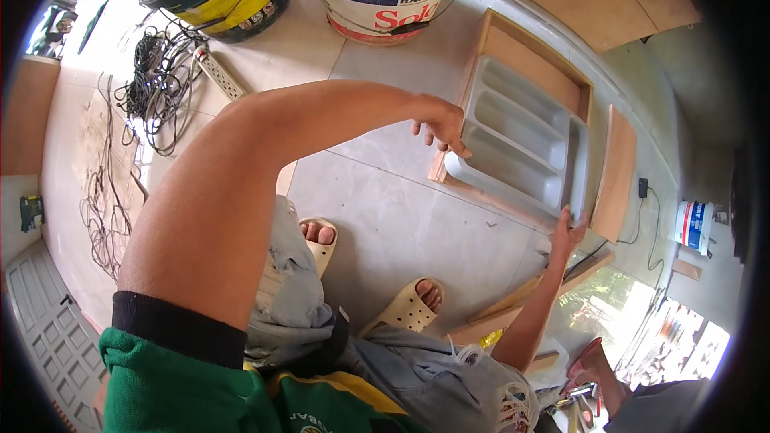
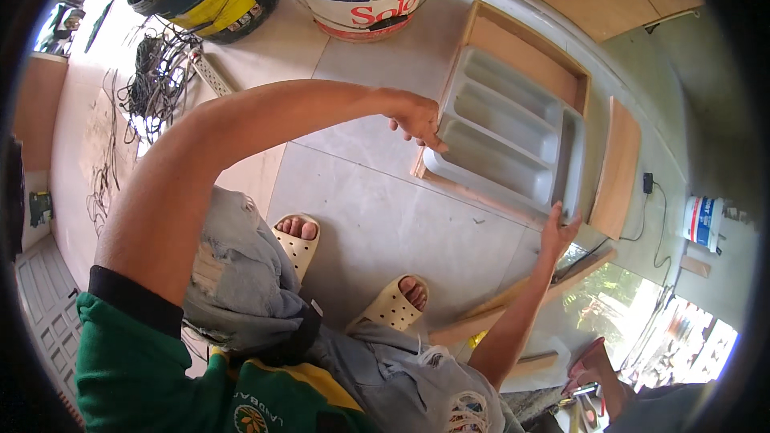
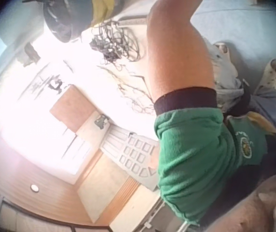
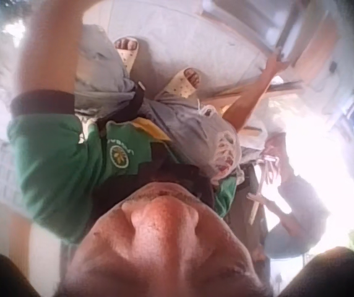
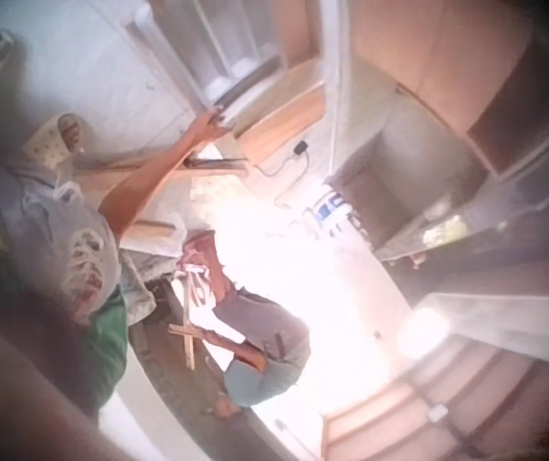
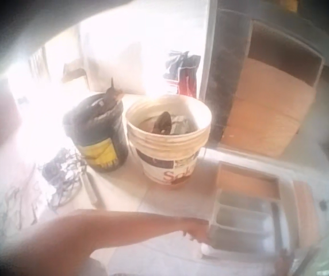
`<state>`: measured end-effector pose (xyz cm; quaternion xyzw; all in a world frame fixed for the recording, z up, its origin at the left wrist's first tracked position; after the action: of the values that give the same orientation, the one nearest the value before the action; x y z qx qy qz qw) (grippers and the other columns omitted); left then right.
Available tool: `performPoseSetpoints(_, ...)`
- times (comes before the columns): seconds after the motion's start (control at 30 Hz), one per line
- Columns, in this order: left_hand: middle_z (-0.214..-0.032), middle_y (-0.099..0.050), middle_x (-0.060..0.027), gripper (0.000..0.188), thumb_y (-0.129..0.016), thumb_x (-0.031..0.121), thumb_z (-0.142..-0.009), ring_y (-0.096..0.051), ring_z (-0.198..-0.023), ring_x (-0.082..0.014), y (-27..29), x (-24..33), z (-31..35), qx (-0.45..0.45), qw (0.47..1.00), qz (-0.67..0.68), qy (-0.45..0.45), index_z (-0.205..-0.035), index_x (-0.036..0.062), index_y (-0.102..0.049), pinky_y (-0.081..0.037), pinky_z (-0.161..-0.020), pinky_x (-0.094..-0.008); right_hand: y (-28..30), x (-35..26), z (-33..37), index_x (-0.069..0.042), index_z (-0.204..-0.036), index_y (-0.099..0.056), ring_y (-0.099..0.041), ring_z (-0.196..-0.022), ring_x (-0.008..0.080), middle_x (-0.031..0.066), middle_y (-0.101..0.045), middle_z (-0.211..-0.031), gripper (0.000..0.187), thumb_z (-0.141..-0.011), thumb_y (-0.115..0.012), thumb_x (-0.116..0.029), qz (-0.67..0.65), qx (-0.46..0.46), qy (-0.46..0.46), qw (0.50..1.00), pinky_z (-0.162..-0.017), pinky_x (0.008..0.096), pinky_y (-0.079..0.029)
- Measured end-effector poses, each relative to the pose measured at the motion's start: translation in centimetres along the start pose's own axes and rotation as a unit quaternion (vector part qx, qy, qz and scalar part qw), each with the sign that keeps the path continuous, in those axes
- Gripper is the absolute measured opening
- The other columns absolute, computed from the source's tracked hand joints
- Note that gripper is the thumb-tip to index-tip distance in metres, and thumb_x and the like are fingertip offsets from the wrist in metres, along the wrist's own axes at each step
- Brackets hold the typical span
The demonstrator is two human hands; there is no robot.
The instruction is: The person assembles a wooden drawer by hand and with a hammer, fitting a plastic organizer tray inside the wooden frame.
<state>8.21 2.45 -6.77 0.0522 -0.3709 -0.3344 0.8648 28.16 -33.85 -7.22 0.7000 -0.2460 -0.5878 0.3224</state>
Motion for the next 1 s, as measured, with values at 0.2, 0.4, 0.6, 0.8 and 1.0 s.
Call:
performPoseSetpoints(0.2, -0.099, -0.067, -0.0083, 0.061, -0.063, 0.062, -0.079, -0.065, -0.085, -0.0251, 0.0, -0.3, -0.3, -0.005, 0.999, -0.013, -0.032, -0.098, 0.0048, -0.069, -0.053, -0.068, -0.0429, 0.1, -0.3, 1.1, -0.002, -0.139, -0.036, -0.058, -0.09, 0.0267, 0.0192, -0.056, -0.114, 0.065, -0.088, -0.06, -0.034, -0.023, -0.039, -0.116, 0.992, -0.056, 0.0366, -0.051)
performPoseSetpoints(0.4, -0.099, -0.067, -0.0102, 0.065, -0.065, 0.063, -0.077, -0.066, -0.081, -0.0258, 0.3, -0.6, -1.1, 0.017, 0.999, -0.019, -0.042, -0.101, 0.0027, -0.068, -0.054, -0.067, -0.0438, 0.1, -2.3, 2.0, -0.009, -0.145, -0.028, -0.06, -0.081, 0.0289, 0.0188, -0.056, -0.113, 0.067, -0.089, -0.056, -0.034, -0.024, -0.027, -0.111, 0.993, -0.05, 0.0367, -0.053)
performPoseSetpoints(0.6, -0.083, -0.069, -0.0092, 0.072, -0.067, 0.069, -0.07, -0.065, -0.061, -0.0238, 5.3, -1.5, -1.9, 0.133, 0.99, -0.033, -0.039, -0.094, 0.0006, -0.068, -0.053, -0.05, -0.0383, 0.2, -1.3, 1.9, -0.01, -0.147, -0.024, -0.059, -0.089, 0.0307, 0.0209, -0.052, -0.12, 0.07, -0.089, -0.056, -0.034, -0.025, -0.042, -0.165, 0.985, -0.054, 0.04, -0.056)
performPoseSetpoints(0.8, -0.086, -0.069, -0.0132, 0.08, -0.067, 0.071, -0.069, -0.067, -0.065, -0.0239, 2.3, -2.5, -0.9, 0.104, 0.992, 0.07, -0.034, -0.099, -0.0031, -0.067, -0.055, -0.052, -0.0367, 0.3, -1.9, 2.1, -0.011, -0.146, -0.024, -0.06, -0.075, 0.0264, 0.0186, -0.058, -0.105, 0.069, -0.089, -0.057, -0.032, -0.025, -0.03, -0.14, 0.989, -0.048, 0.0367, -0.054)
performPoseSetpoints(1.0, -0.104, -0.066, -0.0177, 0.08, -0.069, 0.061, -0.075, -0.069, -0.083, -0.0274, 1.2, -2.1, -0.9, 0.042, 0.988, 0.143, -0.036, -0.116, -0.0078, -0.059, -0.056, -0.061, -0.0379, 0.4, -1.8, 2.1, -0.011, -0.144, -0.029, -0.061, -0.073, 0.0274, 0.0213, -0.058, -0.107, 0.066, -0.088, -0.058, -0.031, -0.033, -0.009, -0.147, 0.988, -0.045, 0.0371, -0.054)
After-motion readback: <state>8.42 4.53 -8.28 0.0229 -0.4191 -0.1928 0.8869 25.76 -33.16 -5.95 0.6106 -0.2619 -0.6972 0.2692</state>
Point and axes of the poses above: each hand's wrist, its own z-axis away from the middle knuckle, its own y-axis out of the back of the hand, x = y × z, the point moved 8 cm from there along -z, towards the middle knuckle
